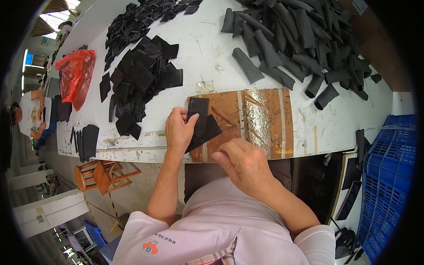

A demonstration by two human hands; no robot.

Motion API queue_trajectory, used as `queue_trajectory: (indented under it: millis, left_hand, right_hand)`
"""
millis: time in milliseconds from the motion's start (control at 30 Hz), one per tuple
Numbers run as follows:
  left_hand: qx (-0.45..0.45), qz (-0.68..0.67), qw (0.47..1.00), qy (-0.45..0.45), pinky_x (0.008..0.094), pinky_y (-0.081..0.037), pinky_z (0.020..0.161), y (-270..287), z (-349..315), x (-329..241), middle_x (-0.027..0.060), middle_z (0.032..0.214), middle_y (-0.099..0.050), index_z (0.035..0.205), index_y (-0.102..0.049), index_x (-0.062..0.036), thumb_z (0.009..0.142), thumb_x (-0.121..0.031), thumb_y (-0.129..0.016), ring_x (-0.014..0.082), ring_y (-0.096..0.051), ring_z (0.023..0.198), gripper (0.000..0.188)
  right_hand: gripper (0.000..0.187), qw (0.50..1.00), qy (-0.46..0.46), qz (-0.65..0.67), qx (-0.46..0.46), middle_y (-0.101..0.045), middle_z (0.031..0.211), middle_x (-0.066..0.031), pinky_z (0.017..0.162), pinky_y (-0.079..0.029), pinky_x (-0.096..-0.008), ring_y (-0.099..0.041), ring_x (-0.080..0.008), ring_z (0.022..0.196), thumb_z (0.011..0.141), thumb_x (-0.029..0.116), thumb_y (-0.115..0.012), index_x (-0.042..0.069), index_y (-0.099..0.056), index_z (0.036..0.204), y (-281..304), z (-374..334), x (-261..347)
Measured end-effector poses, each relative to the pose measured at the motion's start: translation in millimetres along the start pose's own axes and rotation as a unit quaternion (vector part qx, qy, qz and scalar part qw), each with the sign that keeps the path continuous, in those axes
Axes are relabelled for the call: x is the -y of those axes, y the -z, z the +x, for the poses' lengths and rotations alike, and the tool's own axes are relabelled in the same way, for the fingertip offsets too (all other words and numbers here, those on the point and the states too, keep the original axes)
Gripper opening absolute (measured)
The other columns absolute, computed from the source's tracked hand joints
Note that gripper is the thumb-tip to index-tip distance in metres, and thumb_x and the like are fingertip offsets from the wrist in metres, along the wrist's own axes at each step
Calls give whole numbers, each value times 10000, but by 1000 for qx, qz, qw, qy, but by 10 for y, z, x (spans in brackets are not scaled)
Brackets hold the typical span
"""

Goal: Manually assemble or prepare small black rubber or synthetic parts at a workbench.

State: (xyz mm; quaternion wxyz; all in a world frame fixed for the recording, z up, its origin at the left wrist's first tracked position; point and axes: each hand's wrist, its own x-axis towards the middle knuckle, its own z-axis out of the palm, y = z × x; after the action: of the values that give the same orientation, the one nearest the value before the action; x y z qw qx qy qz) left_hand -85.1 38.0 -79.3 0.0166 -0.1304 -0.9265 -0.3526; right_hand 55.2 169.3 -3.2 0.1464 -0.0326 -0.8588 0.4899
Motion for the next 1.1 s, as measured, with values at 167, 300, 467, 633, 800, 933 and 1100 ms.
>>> queue_trajectory:
  millis: [167,300,467,633,800,933,1100]
  left_hand:
    - [-4,-90,996,3,280,-412,549,10,6,143,71,624,-529,772,-529,5,763,-87,-607,164,-498,557,121]
    - [33,-347,937,35,226,-408,570,334,-145,-239,28,701,-551,809,-529,-10,763,-21,-587,95,-501,618,75]
    - [226,-548,796,125,209,-433,634,569,-571,-604,25,798,-571,851,-523,-23,742,19,-602,84,-532,701,140]
    - [262,-693,655,150,280,-436,795,498,-782,-615,92,899,-590,886,-505,-8,744,20,-587,148,-551,865,166]
    - [339,-708,598,164,289,-430,803,634,-427,-674,139,974,-563,1034,-475,40,778,-185,-584,180,-544,906,358]
    - [424,-531,724,117,240,-443,735,828,-199,-846,97,871,-585,971,-521,47,789,-172,-591,128,-560,803,293]
    - [488,-267,831,-19,232,-452,594,928,-134,-926,52,734,-579,804,-569,21,748,-23,-570,86,-551,670,71]
  right_hand:
    - [118,1000,-11,1,3,-519,622,-116,473,-421,-345,-527,-273,555,762,75,-600,-4,-520,726,14,-69,-14]
    - [142,999,-13,-12,-35,-518,647,-88,495,-427,-328,-535,-244,580,739,94,-636,-1,-530,741,80,-77,37]
    - [196,973,-4,-7,-232,-519,678,-37,518,-416,-259,-517,-157,586,704,119,-690,10,-566,811,38,51,123]
    - [137,902,-219,371,-41,-524,653,0,512,-370,-196,-442,-37,593,693,63,-699,3,-585,742,233,-56,33]
    - [115,982,-80,157,69,-555,598,-48,492,-395,-256,-516,-128,548,681,75,-687,0,-602,702,465,25,-2]
    - [108,986,-54,88,132,-556,612,-99,517,-419,-314,-542,-228,576,670,60,-676,-14,-602,697,530,95,60]
    - [104,981,-18,73,179,-559,648,-108,531,-420,-328,-545,-258,619,657,39,-669,-10,-603,720,513,156,64]
